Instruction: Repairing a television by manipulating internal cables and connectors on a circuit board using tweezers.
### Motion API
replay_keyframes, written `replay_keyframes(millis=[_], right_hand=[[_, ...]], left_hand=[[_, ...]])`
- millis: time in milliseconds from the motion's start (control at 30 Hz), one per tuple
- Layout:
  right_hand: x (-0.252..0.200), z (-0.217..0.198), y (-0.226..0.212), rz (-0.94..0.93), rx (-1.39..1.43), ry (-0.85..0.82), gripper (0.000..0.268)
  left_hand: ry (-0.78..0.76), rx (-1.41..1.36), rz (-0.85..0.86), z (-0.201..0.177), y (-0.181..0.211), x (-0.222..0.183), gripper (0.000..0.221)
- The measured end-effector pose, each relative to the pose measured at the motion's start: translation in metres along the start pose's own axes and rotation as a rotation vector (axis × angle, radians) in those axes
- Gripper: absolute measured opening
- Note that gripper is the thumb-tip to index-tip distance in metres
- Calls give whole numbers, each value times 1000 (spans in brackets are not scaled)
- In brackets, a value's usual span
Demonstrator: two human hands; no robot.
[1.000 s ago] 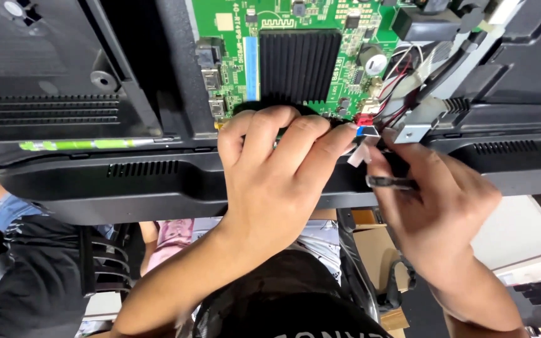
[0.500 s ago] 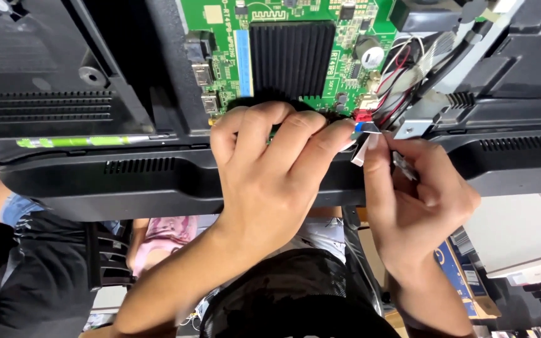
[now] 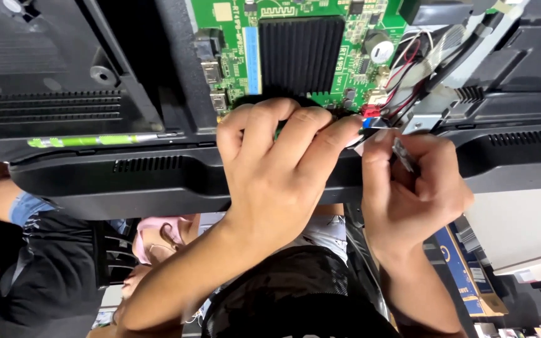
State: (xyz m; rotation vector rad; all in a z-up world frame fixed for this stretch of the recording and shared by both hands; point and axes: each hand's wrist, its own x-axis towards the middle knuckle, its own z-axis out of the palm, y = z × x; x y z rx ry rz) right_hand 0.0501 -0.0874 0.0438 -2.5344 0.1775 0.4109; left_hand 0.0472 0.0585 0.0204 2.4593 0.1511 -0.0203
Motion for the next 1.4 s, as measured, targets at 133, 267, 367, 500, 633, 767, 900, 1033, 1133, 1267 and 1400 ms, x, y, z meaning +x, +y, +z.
replay_keyframes(millis=[133,267,367,500,633,767,900,1033,1133,1267,1400], right_hand=[[-1,4,1,-25,30,14,30],[-4,7,2,-17,-4,67,34],[-7,9,2,7,-20,81,35],[-8,9,3,24,-11,74,36],[-11,6,10,-38,-64,43,33],[-4,4,19,-336,-186,87,19],[19,1,39,-759,-246,85,21],[37,-13,43,-961,-409,95,26],[52,-24,45,-1119,-487,-45,22],[64,-31,46,-1335,-593,-117,41],[70,-31,50,-1433,-636,-178,52]], left_hand=[[1,2,-7,0,-1,0,8],[16,9,-12,0,-2,1,11],[29,8,-16,-2,-3,2,13],[39,0,-11,-5,-5,4,16],[34,-17,-9,-6,-7,3,16],[37,-34,-10,-4,-8,-1,12],[35,-45,2,-5,-9,-1,10],[35,-34,-3,-6,-9,-3,10],[48,-31,-5,-7,-11,-3,6],[64,-53,24,-8,-14,-2,11],[83,-45,21,-9,-15,-2,13]])
